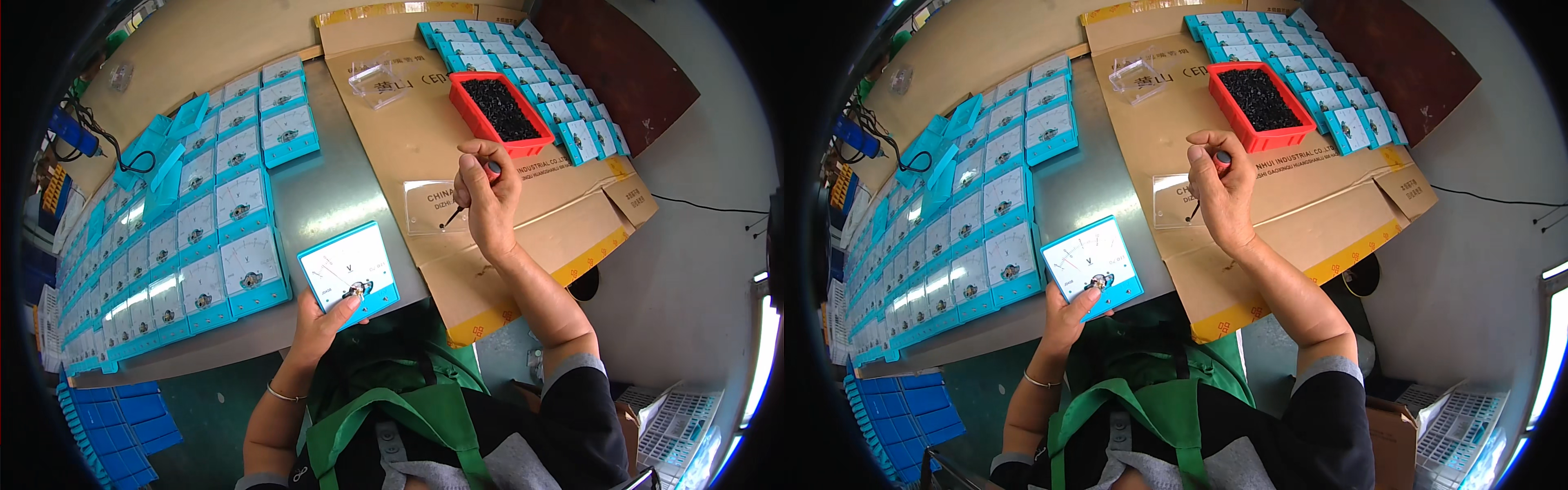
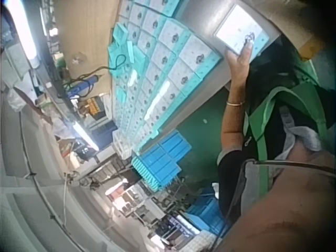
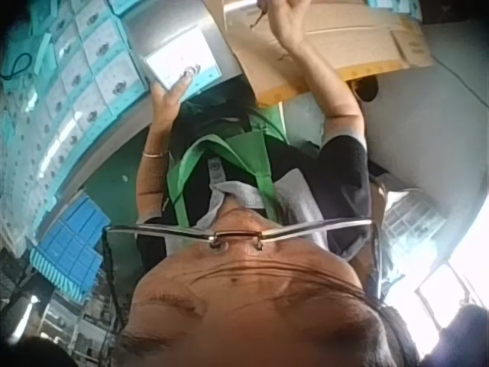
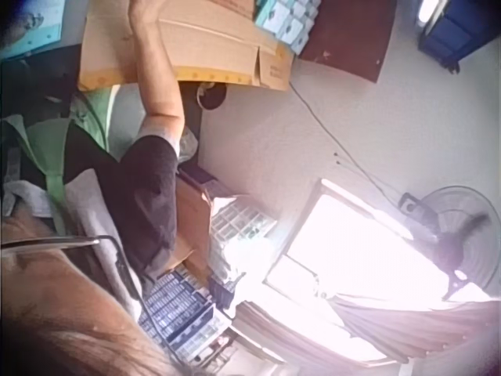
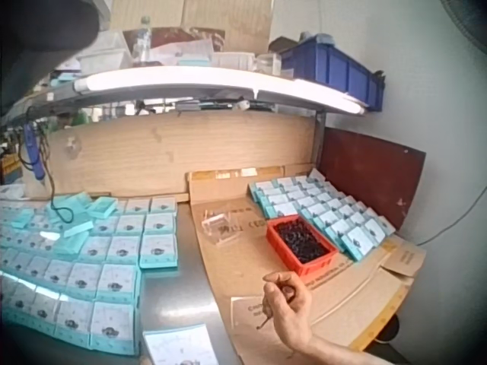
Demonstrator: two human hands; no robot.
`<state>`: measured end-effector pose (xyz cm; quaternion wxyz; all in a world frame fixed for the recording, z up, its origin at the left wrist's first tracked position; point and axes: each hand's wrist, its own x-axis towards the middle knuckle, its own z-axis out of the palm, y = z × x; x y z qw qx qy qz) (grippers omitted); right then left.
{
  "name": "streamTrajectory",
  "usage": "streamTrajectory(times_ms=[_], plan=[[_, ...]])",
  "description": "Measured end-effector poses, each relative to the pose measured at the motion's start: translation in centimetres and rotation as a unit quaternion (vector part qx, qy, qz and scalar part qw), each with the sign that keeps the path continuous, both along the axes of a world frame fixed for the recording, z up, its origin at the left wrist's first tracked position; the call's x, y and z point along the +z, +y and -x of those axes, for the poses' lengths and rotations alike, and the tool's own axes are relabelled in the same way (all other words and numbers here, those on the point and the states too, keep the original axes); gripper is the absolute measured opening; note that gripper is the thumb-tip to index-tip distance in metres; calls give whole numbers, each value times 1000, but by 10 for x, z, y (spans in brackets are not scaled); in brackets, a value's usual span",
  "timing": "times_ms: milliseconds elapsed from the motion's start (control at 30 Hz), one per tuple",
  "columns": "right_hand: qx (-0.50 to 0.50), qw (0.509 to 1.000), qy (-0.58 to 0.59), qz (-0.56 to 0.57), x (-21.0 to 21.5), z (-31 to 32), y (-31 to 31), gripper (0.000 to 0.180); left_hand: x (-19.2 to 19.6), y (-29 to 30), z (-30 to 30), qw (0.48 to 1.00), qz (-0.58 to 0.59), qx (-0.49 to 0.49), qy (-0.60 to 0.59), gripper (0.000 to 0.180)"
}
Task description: The person assembles small teal electrical devices on a factory workbench. They use a screwdriver to tighten screws on the front panel, place a clear plastic cover over the gauge, and secure the back cover. The person handles multiple units sequentially, picking them from a stack and placing them back after assembly.
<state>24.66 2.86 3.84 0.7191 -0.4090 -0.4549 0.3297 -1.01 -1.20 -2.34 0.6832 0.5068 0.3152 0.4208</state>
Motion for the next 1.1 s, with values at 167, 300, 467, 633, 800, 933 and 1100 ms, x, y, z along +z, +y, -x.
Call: streamTrajectory(times_ms=[167, 300, 467, 633, 800, 933, 1100], plan=[[-20, 1000, -16, -15, -7, 0, 0, 13, 2, -1, -1, 1000, -2, 2, -6, 35], [-24, 999, -19, -29, -7, 2, -2, 14, 4, -1, -1, 1000, 5, 1, -6, 35], [-41, 998, -32, -21, -10, 6, 1, 14, 2, 0, 1, 1000, 6, 1, -4, 36], [-70, 990, -115, -48, -16, 8, -1, 11, 2, 0, 1, 1000, 0, -2, -1, 35], [-33, 992, -113, -44, -18, 10, -4, 7, 1, 1, 3, 1000, 2, -9, -4, 33], [113, 993, -27, -8, -11, -5, 8, 6, 0, -1, 3, 1000, 2, -7, -3, 32], [99, 993, -30, -54, -21, -6, 7, 9, -2, 0, 4, 1000, 2, -17, -2, 31]])
